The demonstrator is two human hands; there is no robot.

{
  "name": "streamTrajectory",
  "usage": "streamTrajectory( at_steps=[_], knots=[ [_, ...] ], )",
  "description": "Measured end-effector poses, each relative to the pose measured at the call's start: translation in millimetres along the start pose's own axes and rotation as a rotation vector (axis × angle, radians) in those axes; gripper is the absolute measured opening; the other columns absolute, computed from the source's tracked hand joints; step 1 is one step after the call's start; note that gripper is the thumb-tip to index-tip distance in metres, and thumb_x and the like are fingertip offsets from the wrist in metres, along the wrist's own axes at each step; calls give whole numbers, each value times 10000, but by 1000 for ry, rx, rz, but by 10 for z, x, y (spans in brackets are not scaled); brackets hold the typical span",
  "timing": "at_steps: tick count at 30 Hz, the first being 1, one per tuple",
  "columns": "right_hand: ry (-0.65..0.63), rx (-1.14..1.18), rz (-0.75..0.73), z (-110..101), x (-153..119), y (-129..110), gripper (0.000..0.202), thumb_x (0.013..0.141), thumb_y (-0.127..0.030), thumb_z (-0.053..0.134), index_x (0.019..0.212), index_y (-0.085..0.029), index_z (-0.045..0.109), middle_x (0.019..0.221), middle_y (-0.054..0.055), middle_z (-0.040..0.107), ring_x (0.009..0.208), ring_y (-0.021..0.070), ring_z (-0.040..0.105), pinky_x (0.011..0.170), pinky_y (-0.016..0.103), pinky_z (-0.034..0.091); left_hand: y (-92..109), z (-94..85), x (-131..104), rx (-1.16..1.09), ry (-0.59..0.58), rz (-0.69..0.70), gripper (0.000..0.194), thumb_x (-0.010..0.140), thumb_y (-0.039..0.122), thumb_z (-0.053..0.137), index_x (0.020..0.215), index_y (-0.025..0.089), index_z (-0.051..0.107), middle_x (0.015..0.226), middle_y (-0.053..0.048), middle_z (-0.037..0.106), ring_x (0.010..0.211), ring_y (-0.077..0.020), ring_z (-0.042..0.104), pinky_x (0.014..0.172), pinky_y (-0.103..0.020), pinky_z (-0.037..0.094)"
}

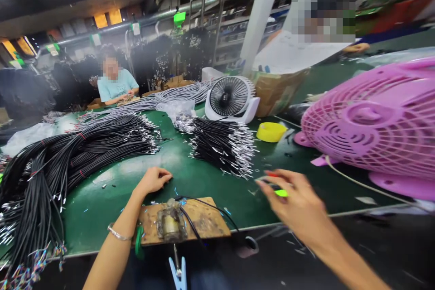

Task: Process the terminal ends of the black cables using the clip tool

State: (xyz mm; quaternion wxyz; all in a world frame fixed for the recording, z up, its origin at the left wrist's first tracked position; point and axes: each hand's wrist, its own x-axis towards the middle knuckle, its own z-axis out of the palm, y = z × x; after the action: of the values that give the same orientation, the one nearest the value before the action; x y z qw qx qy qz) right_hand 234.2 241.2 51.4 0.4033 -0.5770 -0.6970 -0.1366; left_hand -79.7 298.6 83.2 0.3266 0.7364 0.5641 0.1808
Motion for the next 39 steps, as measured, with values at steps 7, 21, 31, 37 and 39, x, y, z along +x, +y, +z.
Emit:
streamTrajectory(
  at_steps=[7,21,31,37,39],
  knots=[
    [-92,403,-392,344,282,-698,161,908,-190,434,865,-183,589,944,112,552,856,206,626,740,324,568,21,-30,-15,-12,-20,-28,349,799,363,462,798,114,706,628,-2,596,534,-114,497,547,-221,397],
    [361,186,453,-46,1690,466,275,830,-367,502,875,-137,646,836,110,689,810,252,641,746,358,482,-46,-18,54,40,-87,-86,308,889,385,498,960,110,618,824,-14,635,680,-135,609,634,-296,512],
    [137,113,668,526,2560,1298,249,884,-362,544,927,-132,626,931,51,668,855,178,636,799,377,494,-267,20,110,58,-39,-59,456,834,523,421,884,165,698,677,-2,638,538,-140,561,528,-235,435],
    [50,140,708,896,2498,1466,253,894,-290,544,1098,-144,572,1111,83,599,954,201,604,808,398,514,-359,50,151,54,-20,-80,574,765,643,388,890,186,713,693,-29,655,529,-167,561,510,-246,424],
    [38,156,724,1004,2420,1505,260,894,-293,544,1110,-150,567,1122,84,595,960,203,602,808,396,515,-335,47,140,45,-28,-90,580,772,638,383,897,177,713,686,-32,649,519,-161,552,514,-245,421]
  ],
)
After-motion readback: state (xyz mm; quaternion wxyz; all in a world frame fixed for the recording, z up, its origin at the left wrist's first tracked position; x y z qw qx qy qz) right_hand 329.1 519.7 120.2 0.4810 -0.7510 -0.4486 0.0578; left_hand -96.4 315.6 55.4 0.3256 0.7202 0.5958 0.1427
